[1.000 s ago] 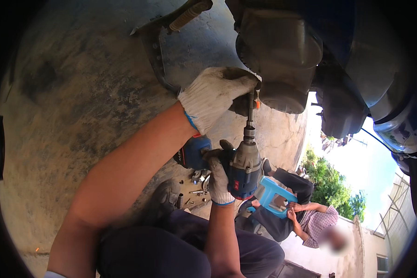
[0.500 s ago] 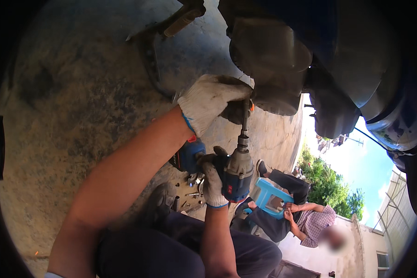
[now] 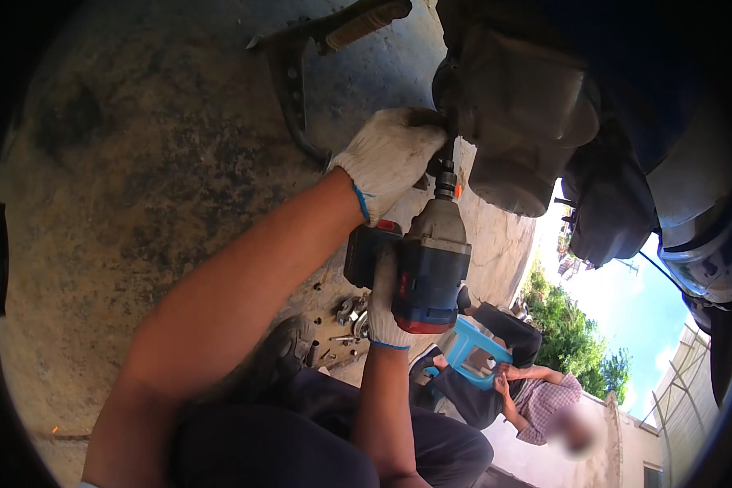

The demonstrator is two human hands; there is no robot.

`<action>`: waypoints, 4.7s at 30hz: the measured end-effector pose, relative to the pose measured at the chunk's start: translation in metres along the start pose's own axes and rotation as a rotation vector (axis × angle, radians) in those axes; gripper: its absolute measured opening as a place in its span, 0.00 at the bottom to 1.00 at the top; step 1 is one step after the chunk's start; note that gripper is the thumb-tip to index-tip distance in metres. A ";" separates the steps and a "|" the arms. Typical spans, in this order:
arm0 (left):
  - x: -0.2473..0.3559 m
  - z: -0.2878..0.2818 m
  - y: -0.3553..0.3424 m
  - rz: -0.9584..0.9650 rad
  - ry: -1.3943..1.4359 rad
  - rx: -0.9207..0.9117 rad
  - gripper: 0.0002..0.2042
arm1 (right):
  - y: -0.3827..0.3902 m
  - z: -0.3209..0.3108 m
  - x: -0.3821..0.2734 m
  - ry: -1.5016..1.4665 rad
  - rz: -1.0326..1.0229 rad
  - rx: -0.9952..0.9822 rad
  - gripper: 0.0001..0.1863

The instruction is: The person is repairing the transmission components of a blue scooter, including removing and reassembling parts and using an impact wrench.

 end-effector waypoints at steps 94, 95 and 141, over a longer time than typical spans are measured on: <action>-0.063 0.001 0.095 -0.862 0.917 0.077 0.11 | 0.047 -0.010 -0.036 -0.471 0.399 -0.079 0.32; -0.081 0.004 0.113 -0.934 1.058 0.201 0.11 | 0.048 -0.006 -0.044 -0.703 0.453 -0.095 0.31; -0.070 -0.132 -0.012 -0.822 0.735 -0.660 0.18 | 0.045 -0.017 -0.064 -1.093 0.518 -0.475 0.32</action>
Point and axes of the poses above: each hand's wrist, its own y-axis away from the middle knuckle, its own z-axis out of the palm, x = y × z, the point moved 4 cm from there along -y, towards the middle knuckle, and after that the axes turned 2 degrees about x, right-handed, at the moved point
